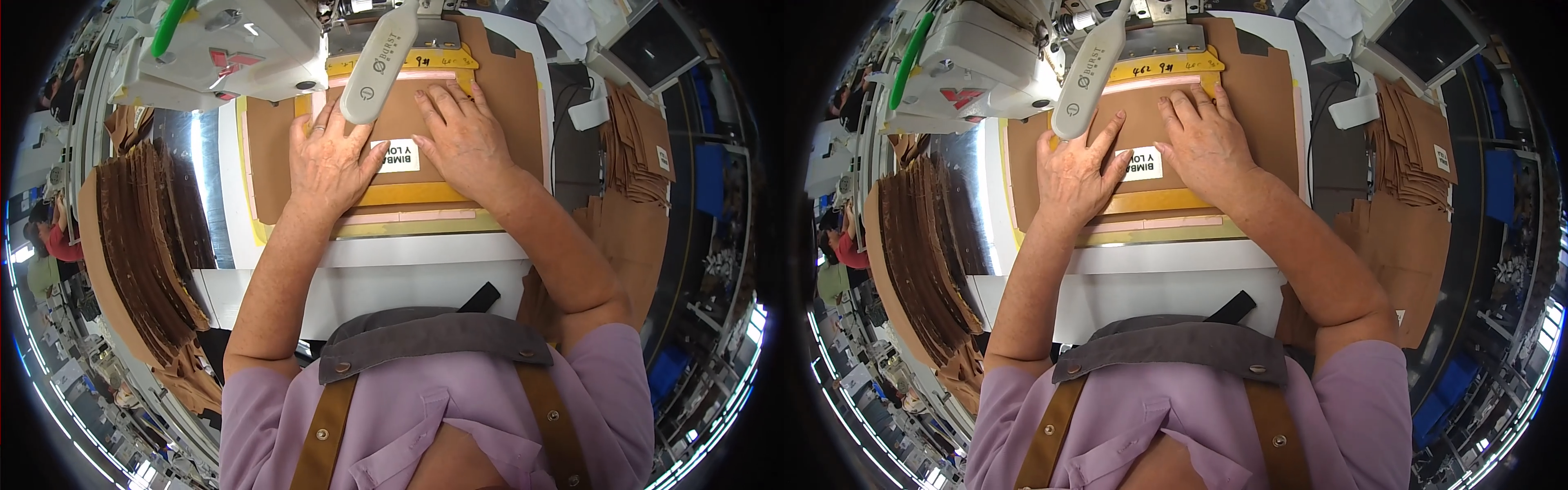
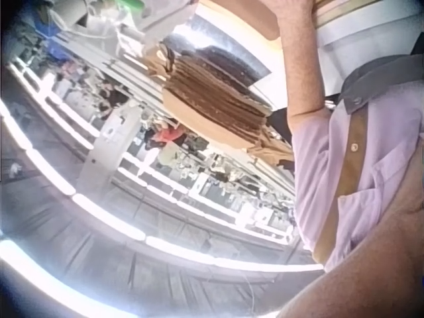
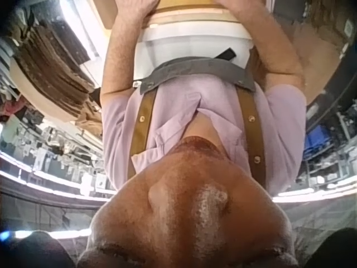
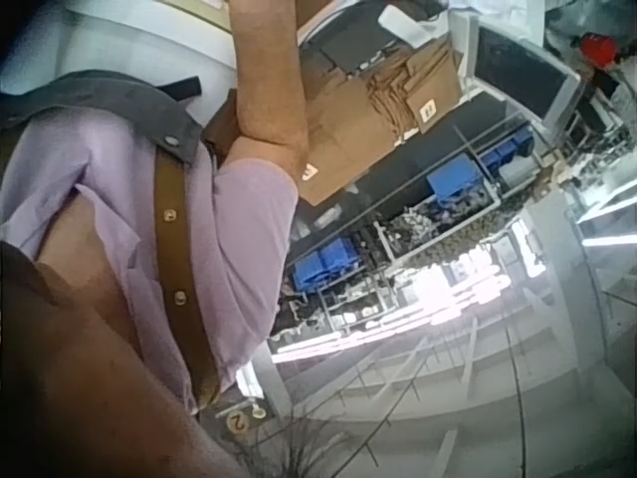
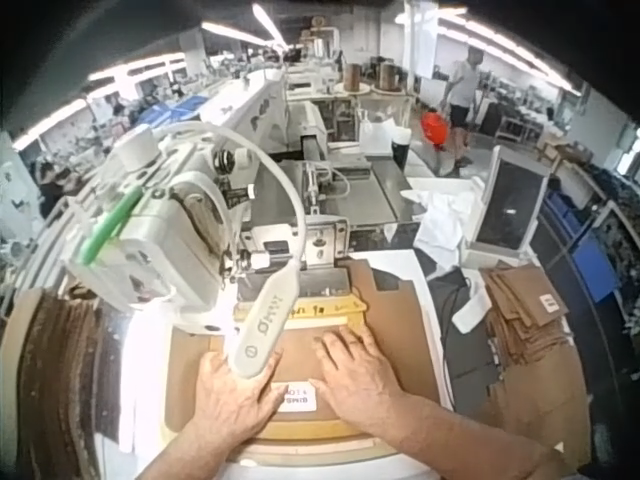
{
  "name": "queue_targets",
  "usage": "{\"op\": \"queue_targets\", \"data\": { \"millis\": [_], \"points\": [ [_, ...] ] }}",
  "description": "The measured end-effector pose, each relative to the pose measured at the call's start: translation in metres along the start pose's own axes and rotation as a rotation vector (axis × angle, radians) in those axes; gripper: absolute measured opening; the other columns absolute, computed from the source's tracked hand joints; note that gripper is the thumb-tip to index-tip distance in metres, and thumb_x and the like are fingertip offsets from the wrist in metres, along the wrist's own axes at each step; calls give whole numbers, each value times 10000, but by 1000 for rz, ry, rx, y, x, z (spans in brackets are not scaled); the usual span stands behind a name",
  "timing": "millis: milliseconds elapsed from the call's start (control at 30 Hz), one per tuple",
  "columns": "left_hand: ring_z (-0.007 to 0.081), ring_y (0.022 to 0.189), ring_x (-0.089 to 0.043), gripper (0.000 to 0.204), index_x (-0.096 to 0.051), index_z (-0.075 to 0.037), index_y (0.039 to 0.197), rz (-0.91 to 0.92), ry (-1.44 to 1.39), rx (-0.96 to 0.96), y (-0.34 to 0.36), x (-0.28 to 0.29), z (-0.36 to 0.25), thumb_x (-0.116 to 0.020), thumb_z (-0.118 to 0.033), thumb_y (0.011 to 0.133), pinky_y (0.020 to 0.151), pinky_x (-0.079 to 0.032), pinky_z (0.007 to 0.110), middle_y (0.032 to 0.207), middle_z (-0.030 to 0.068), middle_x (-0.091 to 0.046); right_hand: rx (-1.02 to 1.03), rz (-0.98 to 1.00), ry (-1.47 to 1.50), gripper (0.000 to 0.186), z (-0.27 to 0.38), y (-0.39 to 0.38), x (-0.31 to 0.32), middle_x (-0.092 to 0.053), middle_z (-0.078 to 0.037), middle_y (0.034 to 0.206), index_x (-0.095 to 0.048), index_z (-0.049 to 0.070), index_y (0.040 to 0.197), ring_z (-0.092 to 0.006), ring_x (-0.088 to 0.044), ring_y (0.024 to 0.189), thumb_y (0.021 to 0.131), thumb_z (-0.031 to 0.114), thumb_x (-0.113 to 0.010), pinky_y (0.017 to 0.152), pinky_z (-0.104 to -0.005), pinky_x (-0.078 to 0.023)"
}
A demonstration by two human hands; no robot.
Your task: The recorder is using an industrial sewing machine to stitch leather or fabric panels into specific shapes.
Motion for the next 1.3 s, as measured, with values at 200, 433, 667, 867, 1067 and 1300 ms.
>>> {"op": "queue_targets", "data": {
  "millis": [200, 433, 667, 867, 1067, 1300],
  "points": [
    [243, 1240, -593, 428, -693, -174, 1259, -4, -13, 10, 0, -1, 0, -699, -414, 905, 1016, -371, 481, 1320, 103, -612, -12, -4, -38, 547, -3, 1, 4, -575, -147, 1393, -578, 58, 1412, -285, -503, 1357, 988, 402, -607, 1182, -559, -320],
    [229, 1238, -598, 421, -695, -185, 1259, 16, 30, 14, -1, -1, 3, -697, -417, 907, 1013, -375, 477, 1353, 105, -604, -21, -43, -32, 552, -3, 1, 3, -555, -101, 1423, -601, 94, 1394, -254, -460, 1384, 975, 453, -617, 1189, -597, -290],
    [226, 1206, -627, 418, -694, -215, 1277, 36, 55, 26, -4, -2, 12, -678, -435, 922, 1015, -372, 469, 1375, 106, -599, -31, -18, -6, 556, 0, 2, 0, -536, -89, 1450, -585, 113, 1418, -242, -439, 1403, 988, 466, -591, 1187, -629, -274],
    [228, 1190, -641, 435, -684, -226, 1309, 74, 80, 43, -8, -3, 24, -656, -449, 936, 1025, -360, 469, 1385, 146, -586, -40, -2, 37, 563, 7, 8, -3, -513, -79, 1481, -564, 133, 1448, -225, -411, 1426, 1002, 477, -563, 1202, -650, -244],
    [253, 1206, -619, 489, -651, -274, 1373, 88, 111, 73, -12, 1, 33, -644, -494, 936, 1027, -360, 459, 1385, 171, -571, -61, 61, 35, 582, 18, 17, -10, -486, -65, 1507, -529, 148, 1479, -209, -373, 1451, 1017, 503, -522, 1208, -655, -231],
    [347, 1299, -524, 610, -610, -349, 1431, 128, 183, 43, -12, 4, 35, -592, -665, 909, 1010, -367, 456, 1307, 254, -551, -75, 118, 89, 592, 34, 27, -14, -453, -62, 1540, -496, 146, 1504, -201, -350, 1465, 1032, 504, -485, 1218, -652, -213]
  ]
}}
Point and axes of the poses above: each hand's wrist, its own y-axis towards the middle knuckle, its own x-axis out of the back of the hand, z = x × y, the point moved 8 cm from there along y, towards the middle knuckle
